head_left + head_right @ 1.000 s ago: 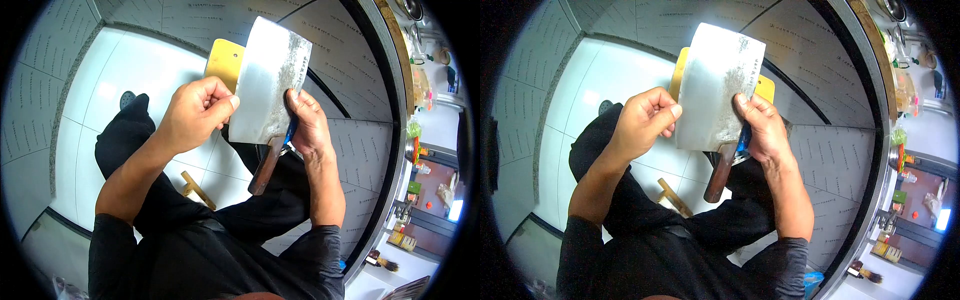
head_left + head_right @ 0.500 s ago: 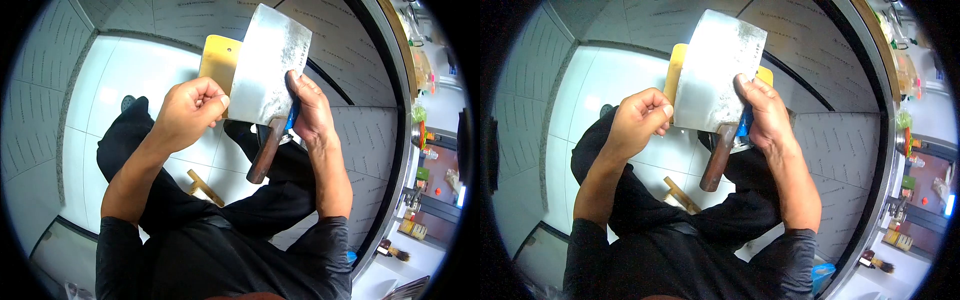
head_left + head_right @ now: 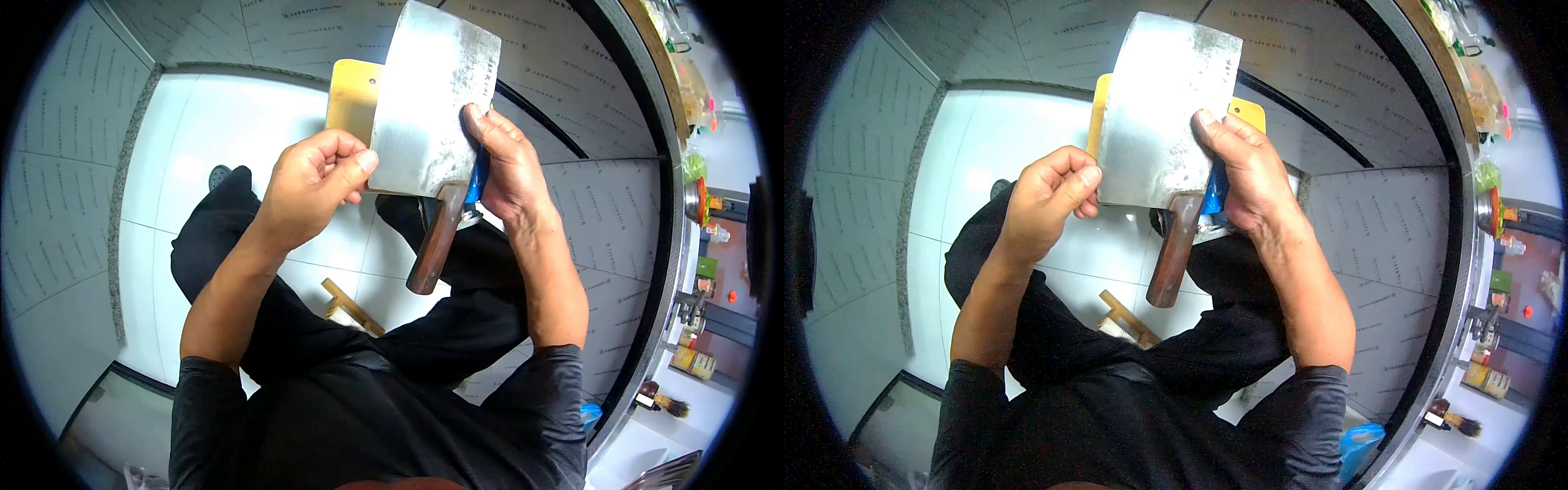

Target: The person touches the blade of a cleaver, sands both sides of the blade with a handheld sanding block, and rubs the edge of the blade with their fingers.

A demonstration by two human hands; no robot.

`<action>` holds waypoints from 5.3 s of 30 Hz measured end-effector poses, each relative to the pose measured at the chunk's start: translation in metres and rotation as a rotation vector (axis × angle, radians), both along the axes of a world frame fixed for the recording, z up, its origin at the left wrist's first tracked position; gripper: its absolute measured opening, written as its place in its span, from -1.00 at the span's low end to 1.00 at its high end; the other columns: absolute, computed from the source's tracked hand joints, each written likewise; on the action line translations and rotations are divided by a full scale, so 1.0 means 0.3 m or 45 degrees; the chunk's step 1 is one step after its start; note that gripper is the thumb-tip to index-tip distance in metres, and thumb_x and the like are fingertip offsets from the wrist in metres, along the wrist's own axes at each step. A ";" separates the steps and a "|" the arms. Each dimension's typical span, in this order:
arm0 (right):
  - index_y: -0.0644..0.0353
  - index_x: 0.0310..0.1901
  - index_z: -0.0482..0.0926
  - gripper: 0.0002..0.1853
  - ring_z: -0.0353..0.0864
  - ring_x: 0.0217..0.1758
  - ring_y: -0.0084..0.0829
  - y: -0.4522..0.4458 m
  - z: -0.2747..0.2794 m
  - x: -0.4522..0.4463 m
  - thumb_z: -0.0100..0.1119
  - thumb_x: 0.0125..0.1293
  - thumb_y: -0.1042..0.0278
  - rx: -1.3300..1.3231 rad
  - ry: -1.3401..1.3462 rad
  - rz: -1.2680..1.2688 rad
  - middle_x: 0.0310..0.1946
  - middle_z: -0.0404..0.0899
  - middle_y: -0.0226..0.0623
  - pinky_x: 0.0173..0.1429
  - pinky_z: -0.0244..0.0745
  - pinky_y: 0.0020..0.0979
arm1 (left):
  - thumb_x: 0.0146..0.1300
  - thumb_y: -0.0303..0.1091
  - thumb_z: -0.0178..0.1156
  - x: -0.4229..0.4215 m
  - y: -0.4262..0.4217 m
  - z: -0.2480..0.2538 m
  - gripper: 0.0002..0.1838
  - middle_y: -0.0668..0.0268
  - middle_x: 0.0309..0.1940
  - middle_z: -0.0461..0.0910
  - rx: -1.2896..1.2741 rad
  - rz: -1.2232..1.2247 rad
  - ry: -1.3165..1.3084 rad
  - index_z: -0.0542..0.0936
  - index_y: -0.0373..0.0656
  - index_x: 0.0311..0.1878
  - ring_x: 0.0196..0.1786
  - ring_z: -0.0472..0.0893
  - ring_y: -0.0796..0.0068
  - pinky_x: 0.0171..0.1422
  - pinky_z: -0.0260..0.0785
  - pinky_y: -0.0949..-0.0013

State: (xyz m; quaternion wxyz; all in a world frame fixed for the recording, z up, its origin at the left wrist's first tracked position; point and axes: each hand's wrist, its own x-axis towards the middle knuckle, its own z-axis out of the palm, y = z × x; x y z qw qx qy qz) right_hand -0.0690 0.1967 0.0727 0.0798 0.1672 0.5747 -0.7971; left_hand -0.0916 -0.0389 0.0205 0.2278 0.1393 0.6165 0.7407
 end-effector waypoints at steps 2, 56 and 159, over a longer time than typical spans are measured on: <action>0.33 0.14 0.54 -0.63 0.71 -0.03 -0.42 -0.001 -0.002 0.002 0.19 0.49 0.21 0.011 -0.003 -0.007 -0.04 0.68 -0.21 0.11 0.65 -0.34 | 0.48 -0.30 0.14 0.004 0.001 0.000 -0.81 0.42 -0.45 0.55 -0.006 -0.020 -0.011 0.57 -0.24 -0.18 -0.42 0.52 0.70 -0.27 0.44 0.56; 0.30 0.05 0.59 -0.67 0.67 -0.09 -0.48 -0.011 0.006 0.006 0.19 0.49 0.18 0.018 0.022 0.000 -0.11 0.68 -0.29 0.05 0.62 -0.36 | 0.34 -0.49 0.19 0.021 -0.051 -0.027 -0.95 0.46 -0.46 0.56 -0.063 -0.137 0.045 0.56 -0.24 -0.28 -0.44 0.51 0.75 -0.33 0.40 0.60; 0.22 0.31 0.47 -0.42 0.71 -0.04 0.07 -0.449 -0.562 -0.176 0.08 0.24 0.22 1.603 0.463 -0.095 -0.15 0.66 0.25 0.15 0.54 -0.12 | 0.50 -0.24 0.11 0.256 0.192 -0.477 -0.73 0.40 -0.65 0.37 0.082 0.049 -1.132 0.48 -0.31 -0.06 -0.75 0.29 0.58 -0.73 0.12 0.38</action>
